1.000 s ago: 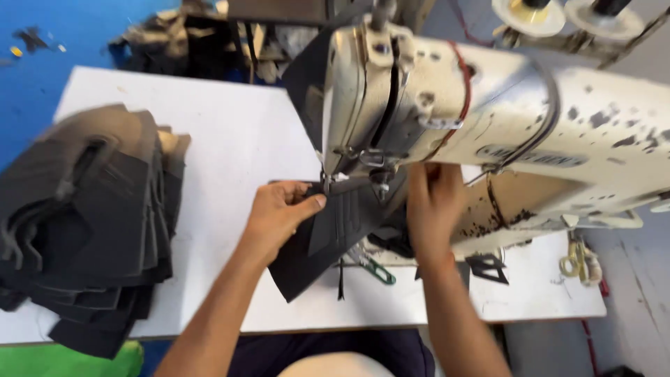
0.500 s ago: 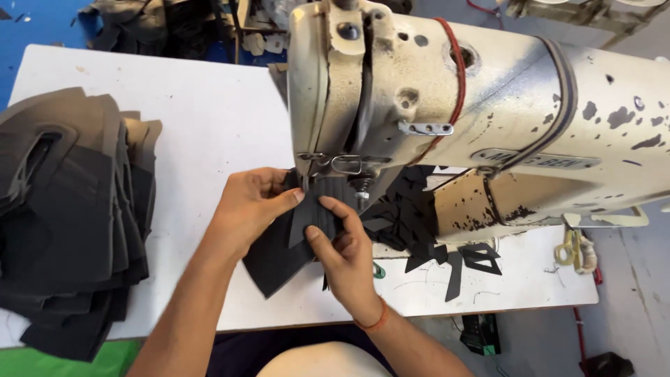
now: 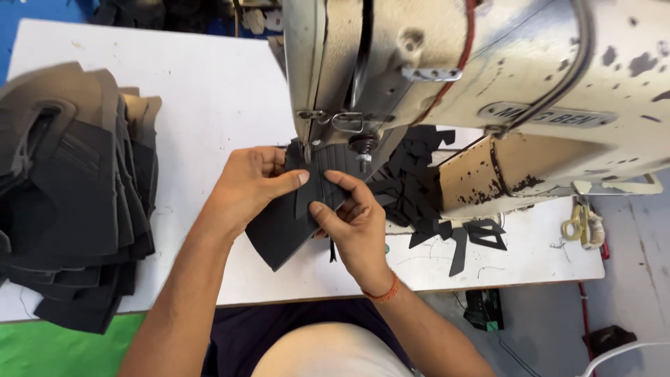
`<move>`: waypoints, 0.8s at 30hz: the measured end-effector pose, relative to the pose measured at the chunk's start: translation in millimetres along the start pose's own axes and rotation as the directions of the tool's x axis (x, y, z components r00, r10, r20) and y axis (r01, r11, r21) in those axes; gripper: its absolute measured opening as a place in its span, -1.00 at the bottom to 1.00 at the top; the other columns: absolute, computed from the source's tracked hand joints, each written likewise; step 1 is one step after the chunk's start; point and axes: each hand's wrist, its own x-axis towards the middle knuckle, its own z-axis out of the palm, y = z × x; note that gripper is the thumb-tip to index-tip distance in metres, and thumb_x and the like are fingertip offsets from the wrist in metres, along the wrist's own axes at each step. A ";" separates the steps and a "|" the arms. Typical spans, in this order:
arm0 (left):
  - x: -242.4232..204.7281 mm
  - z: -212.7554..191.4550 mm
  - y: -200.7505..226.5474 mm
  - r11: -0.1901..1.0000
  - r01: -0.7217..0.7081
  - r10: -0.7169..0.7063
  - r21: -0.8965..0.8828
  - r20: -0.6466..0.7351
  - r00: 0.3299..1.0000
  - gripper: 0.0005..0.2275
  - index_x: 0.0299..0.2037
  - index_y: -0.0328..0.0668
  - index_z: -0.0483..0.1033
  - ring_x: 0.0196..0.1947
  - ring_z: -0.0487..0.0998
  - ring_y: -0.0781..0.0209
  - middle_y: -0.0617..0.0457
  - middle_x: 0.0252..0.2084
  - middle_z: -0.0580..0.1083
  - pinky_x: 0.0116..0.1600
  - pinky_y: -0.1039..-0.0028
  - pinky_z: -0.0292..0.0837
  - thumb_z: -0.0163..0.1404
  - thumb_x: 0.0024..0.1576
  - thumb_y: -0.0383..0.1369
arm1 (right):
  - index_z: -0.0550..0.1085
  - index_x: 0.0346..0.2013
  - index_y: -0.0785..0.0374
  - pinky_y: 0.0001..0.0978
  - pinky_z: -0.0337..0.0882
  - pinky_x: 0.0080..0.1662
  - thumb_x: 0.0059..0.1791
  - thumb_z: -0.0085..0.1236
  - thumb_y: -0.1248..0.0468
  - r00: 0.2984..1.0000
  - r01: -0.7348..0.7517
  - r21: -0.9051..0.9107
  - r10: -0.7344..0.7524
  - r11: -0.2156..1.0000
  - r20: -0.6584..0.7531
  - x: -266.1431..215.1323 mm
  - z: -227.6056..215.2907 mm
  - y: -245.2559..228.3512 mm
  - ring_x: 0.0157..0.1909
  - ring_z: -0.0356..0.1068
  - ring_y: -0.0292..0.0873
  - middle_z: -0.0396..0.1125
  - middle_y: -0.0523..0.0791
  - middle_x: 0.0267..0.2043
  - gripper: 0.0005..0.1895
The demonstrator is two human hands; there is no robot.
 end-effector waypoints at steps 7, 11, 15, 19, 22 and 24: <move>7.7 -8.4 5.3 0.986 0.013 -0.029 0.165 0.099 0.995 -0.75 -0.14 -0.46 0.59 -0.43 0.58 0.34 -0.05 -0.36 0.63 -0.28 0.51 0.52 0.24 0.02 -0.47 | 0.36 0.19 0.45 -0.49 0.58 -0.33 -0.03 0.22 0.46 1.000 0.021 0.008 -0.021 1.000 -0.005 10.4 4.5 -5.4 -0.31 0.51 -0.35 0.50 -0.09 -0.23 -0.51; 10.0 -10.3 13.3 0.979 -0.023 0.003 0.204 0.101 0.995 -0.71 -0.08 -0.44 0.58 -0.41 0.62 0.33 -0.06 -0.35 0.65 -0.27 0.51 0.57 0.23 0.00 -0.46 | 0.37 0.21 0.42 -0.51 0.56 -0.35 -0.03 0.22 0.46 1.000 0.022 -0.025 -0.022 0.999 -0.001 21.6 -6.7 11.9 -0.32 0.50 -0.35 0.49 -0.11 -0.25 -0.50; 22.4 -14.4 13.9 0.978 -0.044 0.020 0.205 0.116 0.993 -0.67 -0.03 -0.39 0.55 -0.34 0.66 0.32 -0.06 -0.30 0.67 -0.22 0.52 0.57 0.23 -0.01 -0.48 | 0.50 0.18 0.44 -0.55 0.36 -0.35 0.06 0.24 0.42 0.990 0.142 -0.150 -0.139 0.979 0.030 40.7 -20.8 22.3 -0.41 0.34 -0.36 0.37 -0.14 -0.42 -0.62; 32.4 -13.6 8.2 0.990 -0.087 0.072 0.109 0.137 0.988 -0.72 -0.05 -0.45 0.56 -0.32 0.65 0.29 -0.06 -0.29 0.65 -0.21 0.51 0.58 0.20 0.02 -0.53 | 0.45 0.00 0.33 -0.61 0.47 -0.06 -0.06 0.26 0.38 0.959 0.283 -0.111 -0.284 0.953 0.012 58.9 -14.1 5.1 -0.09 0.43 -0.46 0.41 -0.31 -0.10 -0.66; 39.3 -10.7 8.2 0.997 -0.071 0.069 0.029 0.065 0.995 -0.74 -0.06 -0.42 0.57 -0.31 0.65 0.31 0.00 -0.29 0.64 -0.20 0.53 0.60 0.17 0.03 -0.56 | 0.55 -0.15 0.33 -0.56 0.48 -0.17 -0.02 0.25 0.37 0.995 0.094 -0.102 -0.092 0.990 0.029 67.5 -19.1 9.1 -0.24 0.47 -0.40 0.51 -0.25 -0.25 -0.84; 44.7 -12.9 11.7 0.997 -0.071 0.069 0.035 0.069 0.995 -0.74 -0.06 -0.41 0.57 -0.32 0.64 0.32 0.01 -0.29 0.64 -0.19 0.54 0.60 0.17 0.03 -0.57 | 0.55 -0.15 0.33 -0.56 0.43 -0.21 0.01 0.26 0.36 0.993 0.112 -0.102 -0.108 0.989 0.039 71.9 -19.3 14.6 -0.27 0.42 -0.41 0.49 -0.23 -0.27 -0.85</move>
